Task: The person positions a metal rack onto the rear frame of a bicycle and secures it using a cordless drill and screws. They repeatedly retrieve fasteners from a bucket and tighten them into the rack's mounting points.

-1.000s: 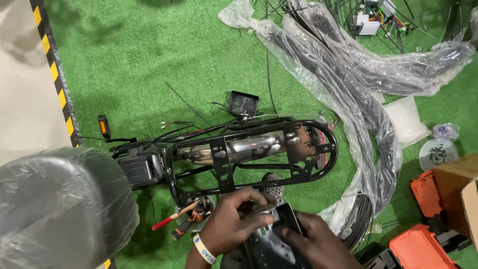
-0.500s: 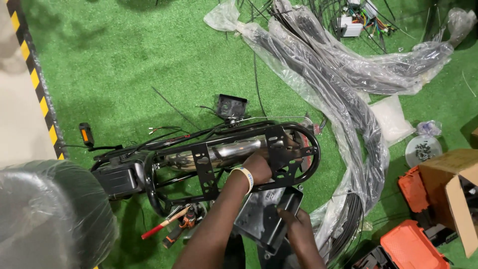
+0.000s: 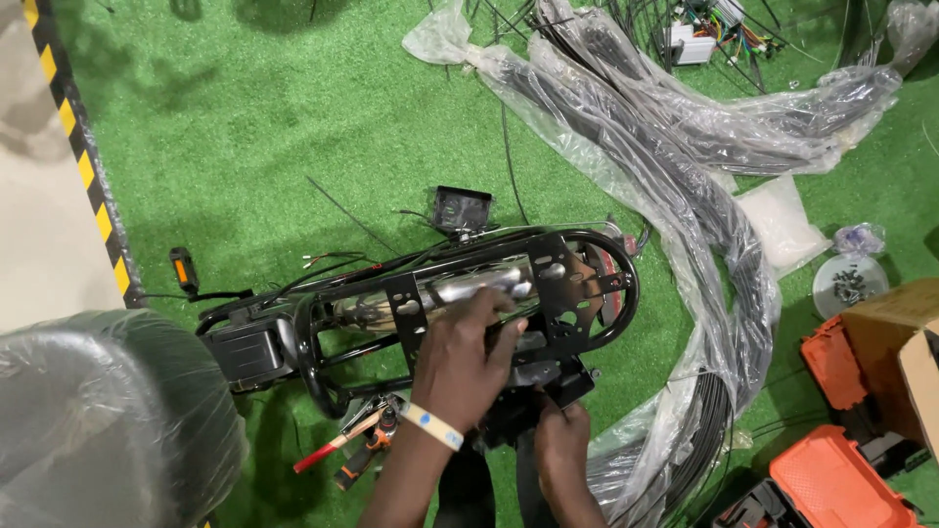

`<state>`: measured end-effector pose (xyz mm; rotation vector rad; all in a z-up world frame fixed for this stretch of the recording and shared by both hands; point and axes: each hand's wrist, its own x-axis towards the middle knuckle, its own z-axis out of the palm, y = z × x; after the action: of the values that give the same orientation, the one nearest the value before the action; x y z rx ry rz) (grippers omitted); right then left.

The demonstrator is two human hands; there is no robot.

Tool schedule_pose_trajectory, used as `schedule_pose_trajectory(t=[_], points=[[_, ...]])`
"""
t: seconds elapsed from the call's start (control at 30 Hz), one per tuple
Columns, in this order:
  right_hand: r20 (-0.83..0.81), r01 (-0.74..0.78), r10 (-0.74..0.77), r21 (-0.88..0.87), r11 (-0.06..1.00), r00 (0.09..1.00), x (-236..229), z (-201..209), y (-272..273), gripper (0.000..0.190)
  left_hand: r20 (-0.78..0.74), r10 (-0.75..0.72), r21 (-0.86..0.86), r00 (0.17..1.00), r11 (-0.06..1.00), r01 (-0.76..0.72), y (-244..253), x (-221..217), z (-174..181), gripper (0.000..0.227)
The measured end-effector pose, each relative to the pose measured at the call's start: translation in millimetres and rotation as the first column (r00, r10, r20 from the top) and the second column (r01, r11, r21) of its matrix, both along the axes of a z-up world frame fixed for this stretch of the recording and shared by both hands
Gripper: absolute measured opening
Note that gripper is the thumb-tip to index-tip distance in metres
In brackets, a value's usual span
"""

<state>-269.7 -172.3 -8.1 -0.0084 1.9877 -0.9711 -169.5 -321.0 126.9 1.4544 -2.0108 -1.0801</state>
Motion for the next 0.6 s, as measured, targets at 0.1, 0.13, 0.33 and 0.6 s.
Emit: schedule_pose_trajectory(t=[0.1, 0.13, 0.33, 0.6], points=[[0.261, 0.323, -0.269, -0.19, 0.927, 0.927, 29, 1, -14, 0.017, -0.021, -0.009, 0.058, 1.0, 0.998, 0.01, 29, 1, 10, 0.02], [0.263, 0.324, -0.27, -0.191, 0.927, 0.926, 31, 0, -15, 0.017, -0.019, -0.01, 0.057, 1.0, 0.998, 0.011, 36, 2, 6, 0.02], [0.18, 0.286, -0.25, -0.216, 0.934, 0.951, 34, -12, -29, 0.018, -0.003, 0.12, -0.161, 0.993, 0.98, -0.119, 60, 7, -10, 0.043], [0.041, 0.192, -0.188, -0.227, 0.955, 0.981, 43, -30, -47, 0.021, -0.069, 0.222, -0.327, 0.973, 0.916, -0.232, 42, 24, -8, 0.051]])
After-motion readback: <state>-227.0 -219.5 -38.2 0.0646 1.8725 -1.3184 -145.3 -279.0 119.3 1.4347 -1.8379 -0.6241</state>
